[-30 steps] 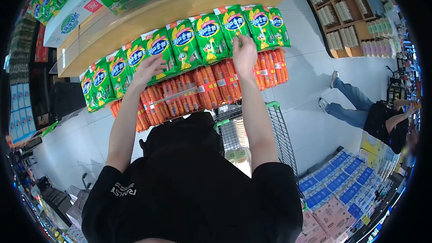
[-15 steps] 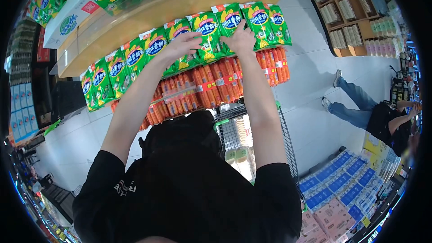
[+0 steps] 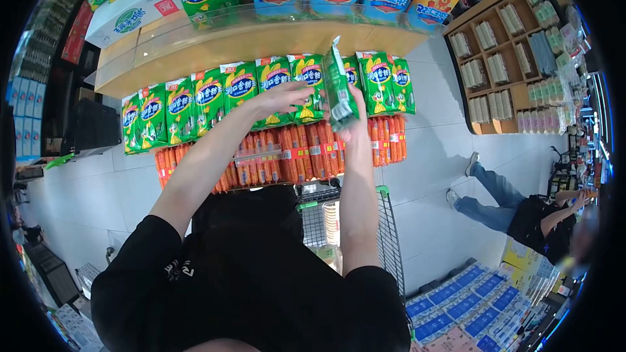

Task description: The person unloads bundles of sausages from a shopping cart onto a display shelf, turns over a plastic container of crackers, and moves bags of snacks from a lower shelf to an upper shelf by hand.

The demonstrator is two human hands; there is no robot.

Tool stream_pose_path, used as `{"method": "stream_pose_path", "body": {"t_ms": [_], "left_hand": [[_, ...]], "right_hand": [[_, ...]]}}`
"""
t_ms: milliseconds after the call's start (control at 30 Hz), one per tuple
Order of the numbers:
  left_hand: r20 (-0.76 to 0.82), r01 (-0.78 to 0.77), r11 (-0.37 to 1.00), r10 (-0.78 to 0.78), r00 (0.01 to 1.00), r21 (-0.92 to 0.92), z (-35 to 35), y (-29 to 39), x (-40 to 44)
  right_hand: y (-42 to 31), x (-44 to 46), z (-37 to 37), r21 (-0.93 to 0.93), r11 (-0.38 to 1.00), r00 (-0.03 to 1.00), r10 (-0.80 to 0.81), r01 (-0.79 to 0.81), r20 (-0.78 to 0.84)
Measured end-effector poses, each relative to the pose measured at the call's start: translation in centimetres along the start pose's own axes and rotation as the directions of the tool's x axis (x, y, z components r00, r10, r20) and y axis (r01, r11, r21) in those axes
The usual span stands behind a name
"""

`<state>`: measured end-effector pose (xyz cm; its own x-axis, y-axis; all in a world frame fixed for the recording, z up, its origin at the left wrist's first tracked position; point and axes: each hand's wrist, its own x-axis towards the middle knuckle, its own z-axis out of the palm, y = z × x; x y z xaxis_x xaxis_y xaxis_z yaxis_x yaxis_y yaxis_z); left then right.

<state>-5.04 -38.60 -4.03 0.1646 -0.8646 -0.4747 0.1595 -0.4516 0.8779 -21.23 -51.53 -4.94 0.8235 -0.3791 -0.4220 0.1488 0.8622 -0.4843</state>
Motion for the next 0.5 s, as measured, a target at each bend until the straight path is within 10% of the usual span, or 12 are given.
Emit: {"method": "stream_pose_path", "body": {"t_ms": [133, 233, 267, 367, 433, 500], "left_hand": [[-0.002, -0.150, 0.930, 0.158, 0.987, -0.336, 1.5, 5.3, -7.4], [-0.122, -0.215, 0.803, 0.177, 0.977, -0.557, 1.8, 6.2, -12.2], [-0.183, -0.294, 0.739, 0.230, 0.956, -0.606, 1.9, 6.0, -13.7], [-0.366, -0.480, 0.646, 0.315, 0.876, -0.594, 1.6, 6.4, -18.1], [-0.466, -0.580, 0.651, 0.368, 0.805, -0.489, 0.9, 6.7, -20.3], [-0.530, -0.654, 0.677, 0.437, 0.726, -0.337, 0.0, 6.3, -21.9]], "right_hand": [[4.7, -5.7, 7.6, 0.283, 0.956, 0.957, -0.015, -0.071, 0.289], [7.5, -8.2, 11.1, 0.082, 0.997, 0.824, -0.048, 0.002, 0.565], [9.6, -8.1, 9.6, 0.398, 0.903, 0.885, -0.046, -0.161, 0.464], [10.9, -11.0, 11.2, -0.263, 0.914, 0.948, -0.276, 0.311, 0.160], [8.7, -12.3, 13.2, -0.118, 0.991, 0.898, 0.003, 0.054, 0.440], [9.4, -13.4, 15.5, -0.275, 0.947, 0.909, -0.039, 0.166, 0.415]]}}
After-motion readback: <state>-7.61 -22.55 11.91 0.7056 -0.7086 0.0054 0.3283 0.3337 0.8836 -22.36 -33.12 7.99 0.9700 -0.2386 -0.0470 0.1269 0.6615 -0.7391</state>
